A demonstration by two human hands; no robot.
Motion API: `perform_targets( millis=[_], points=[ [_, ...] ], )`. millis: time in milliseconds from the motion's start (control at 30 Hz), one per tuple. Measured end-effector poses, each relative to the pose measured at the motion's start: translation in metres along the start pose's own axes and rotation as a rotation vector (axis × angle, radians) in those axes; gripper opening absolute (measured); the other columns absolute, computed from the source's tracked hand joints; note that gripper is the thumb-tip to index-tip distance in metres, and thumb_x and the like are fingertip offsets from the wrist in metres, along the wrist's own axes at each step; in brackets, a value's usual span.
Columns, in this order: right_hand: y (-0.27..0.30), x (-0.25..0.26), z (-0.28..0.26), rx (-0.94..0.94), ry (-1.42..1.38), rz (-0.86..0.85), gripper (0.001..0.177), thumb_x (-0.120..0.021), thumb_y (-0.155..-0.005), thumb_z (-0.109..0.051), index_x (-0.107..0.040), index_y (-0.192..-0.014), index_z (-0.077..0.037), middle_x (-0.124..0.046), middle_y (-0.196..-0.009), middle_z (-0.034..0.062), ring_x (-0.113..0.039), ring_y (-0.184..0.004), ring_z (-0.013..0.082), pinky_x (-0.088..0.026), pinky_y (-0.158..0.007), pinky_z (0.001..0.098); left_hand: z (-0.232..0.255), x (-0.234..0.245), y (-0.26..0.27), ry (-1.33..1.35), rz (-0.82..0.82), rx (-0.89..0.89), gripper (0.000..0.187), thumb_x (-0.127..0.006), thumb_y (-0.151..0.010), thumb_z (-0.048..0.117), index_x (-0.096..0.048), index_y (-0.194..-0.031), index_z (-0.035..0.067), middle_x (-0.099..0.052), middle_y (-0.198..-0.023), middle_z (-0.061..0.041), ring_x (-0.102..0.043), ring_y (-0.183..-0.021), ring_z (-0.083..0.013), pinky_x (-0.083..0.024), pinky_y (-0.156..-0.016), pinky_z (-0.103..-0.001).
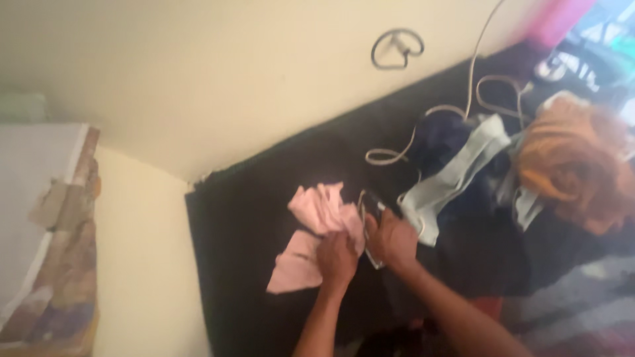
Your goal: The person irons a pink t-shirt on a dark ironing board, smoothing the fabric with one hand while moving the iron with the other. After finishing the pink shirt, they pick up an orange patterned cloth and begin ironing it.
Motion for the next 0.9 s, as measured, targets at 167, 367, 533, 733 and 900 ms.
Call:
perform_targets(
  millis=[167,367,533,733,900],
  points=[
    [-0.019,0.001,-0.006,-0.139,-0.036,-0.109,0.054,-0.055,-0.096,-0.054,-0.067,-0.107,-0.002,-0.071,-0.088,0.0311,-0.07,-0.084,0.0493,-0.055,-0.079,0.0569,0.0,-0.008,-0.007,-0.148,0.012,0.0,0.017,-0.067,-0.085,0.015,-0.064,-0.097,0.004,-0.064,-0.1,-0.016,-0.06,-0.096,-0.039,-0.048,-0.081,-0.053],
    [-0.033,0.002,-0.015,-0.039,0.022,-0.032,0.05,-0.055,-0.097,-0.05,-0.066,-0.102,-0.001,-0.071,-0.088,0.0305,-0.07,-0.085,0.049,-0.054,-0.081,0.0558,0.014,0.005,-0.01,-0.3,-0.008,0.005,0.046,-0.062,-0.089,0.012,-0.056,-0.134,0.0,-0.058,-0.124,-0.02,-0.055,-0.111,-0.042,-0.045,-0.094,-0.053],
    [-0.033,0.003,-0.015,0.023,-0.008,-0.022,0.052,-0.055,-0.097,-0.05,-0.065,-0.097,0.001,-0.072,-0.09,0.0289,-0.069,-0.086,0.0498,-0.053,-0.08,0.0577,0.007,0.005,0.011,-0.156,-0.159,0.003,0.061,-0.066,-0.091,0.024,-0.047,-0.145,0.002,-0.047,-0.147,-0.02,-0.042,-0.13,-0.0488,-0.032,-0.109,-0.06],
    [-0.019,0.012,-0.016,-0.005,-0.025,-0.058,0.051,-0.053,-0.096,-0.049,-0.066,-0.103,0.0,-0.071,-0.087,0.0318,-0.069,-0.082,0.0507,-0.053,-0.08,0.0574,0.0,0.012,0.004,-0.194,-0.09,0.016,0.067,-0.069,-0.088,0.03,-0.047,-0.147,0.007,-0.045,-0.15,-0.013,-0.036,-0.139,-0.0468,-0.022,-0.113,-0.066],
    [-0.032,0.001,-0.017,0.02,0.031,-0.048,0.053,-0.051,-0.099,-0.05,-0.065,-0.1,0.0,-0.071,-0.085,0.0308,-0.07,-0.081,0.0487,-0.054,-0.079,0.0559,-0.008,-0.003,-0.005,-0.127,-0.257,0.214,0.059,-0.063,-0.096,0.025,-0.045,-0.15,0.01,-0.046,-0.152,-0.009,-0.037,-0.146,-0.0423,-0.022,-0.124,-0.06]
  ],
)
Point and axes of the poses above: each hand's wrist, its own y-axis away from the middle knuckle, its own x-axis out of the back of the hand, z = x × y, the point moved 5 cm from there along -y, towards the middle knuckle
